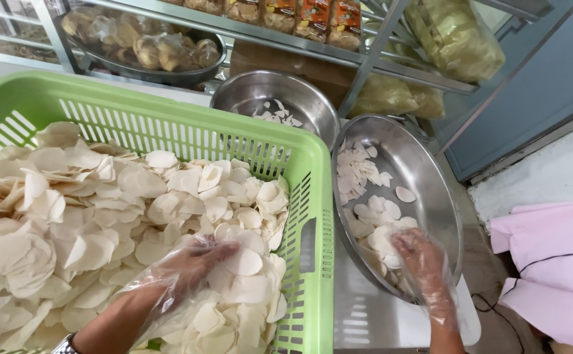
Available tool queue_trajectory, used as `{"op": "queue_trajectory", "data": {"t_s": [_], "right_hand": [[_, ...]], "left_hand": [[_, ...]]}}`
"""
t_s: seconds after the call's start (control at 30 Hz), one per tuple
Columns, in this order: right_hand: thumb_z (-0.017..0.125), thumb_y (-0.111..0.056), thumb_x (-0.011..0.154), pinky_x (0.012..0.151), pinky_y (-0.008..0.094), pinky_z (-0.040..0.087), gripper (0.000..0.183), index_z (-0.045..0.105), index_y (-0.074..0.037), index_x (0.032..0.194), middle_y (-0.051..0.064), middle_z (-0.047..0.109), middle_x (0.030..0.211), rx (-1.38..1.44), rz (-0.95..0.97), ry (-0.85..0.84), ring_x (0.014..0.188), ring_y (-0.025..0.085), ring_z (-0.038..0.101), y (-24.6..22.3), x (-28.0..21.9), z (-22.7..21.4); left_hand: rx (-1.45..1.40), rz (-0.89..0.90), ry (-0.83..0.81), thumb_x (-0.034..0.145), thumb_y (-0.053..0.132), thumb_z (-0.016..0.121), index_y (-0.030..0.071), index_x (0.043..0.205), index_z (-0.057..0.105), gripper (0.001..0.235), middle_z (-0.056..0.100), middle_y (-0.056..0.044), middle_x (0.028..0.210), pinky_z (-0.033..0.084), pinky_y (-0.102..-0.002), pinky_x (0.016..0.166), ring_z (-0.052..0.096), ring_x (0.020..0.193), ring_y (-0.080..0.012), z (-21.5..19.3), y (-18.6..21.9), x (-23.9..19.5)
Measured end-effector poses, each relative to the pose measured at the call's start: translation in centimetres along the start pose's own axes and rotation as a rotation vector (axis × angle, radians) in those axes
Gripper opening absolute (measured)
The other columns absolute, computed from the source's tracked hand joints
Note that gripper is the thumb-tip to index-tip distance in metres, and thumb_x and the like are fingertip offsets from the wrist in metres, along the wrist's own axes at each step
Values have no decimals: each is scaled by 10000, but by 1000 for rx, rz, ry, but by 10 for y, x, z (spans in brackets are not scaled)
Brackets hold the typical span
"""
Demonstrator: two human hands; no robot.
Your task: The person picks up thin, white, round food slices from a green basket and transfers them into a metal bowl. The person handles the slices by hand while wearing clear gloves, repeatedly moving them from the basket to the bowl.
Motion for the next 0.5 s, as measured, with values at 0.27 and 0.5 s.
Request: {"op": "queue_trajectory", "data": {"t_s": [0.27,0.5], "right_hand": [[664,-72,1091,589,204,532,106,716,19,1108,121,753,975,-335,48,206,781,161,699,-58,86,-42],[799,-38,1020,799,318,561,50,763,-16,1046,113,761,1016,-276,-292,306,880,228,700,-66,242,46]], "left_hand": [[45,-75,123,958,417,557,167,1402,650,517,615,-29,1520,423,-317,1208,549,1435,-205,-2,-1,5],[-32,12,184,983,383,599,79,1159,746,381,702,-88,1119,499,-293,874,611,1029,-207,-17,5,3]]}}
Point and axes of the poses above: each hand's wrist, its own x-axis towards the middle knuckle, its own z-axis out of the palm, y = z × x, the point moved 5 cm from there along x, towards the middle knuckle
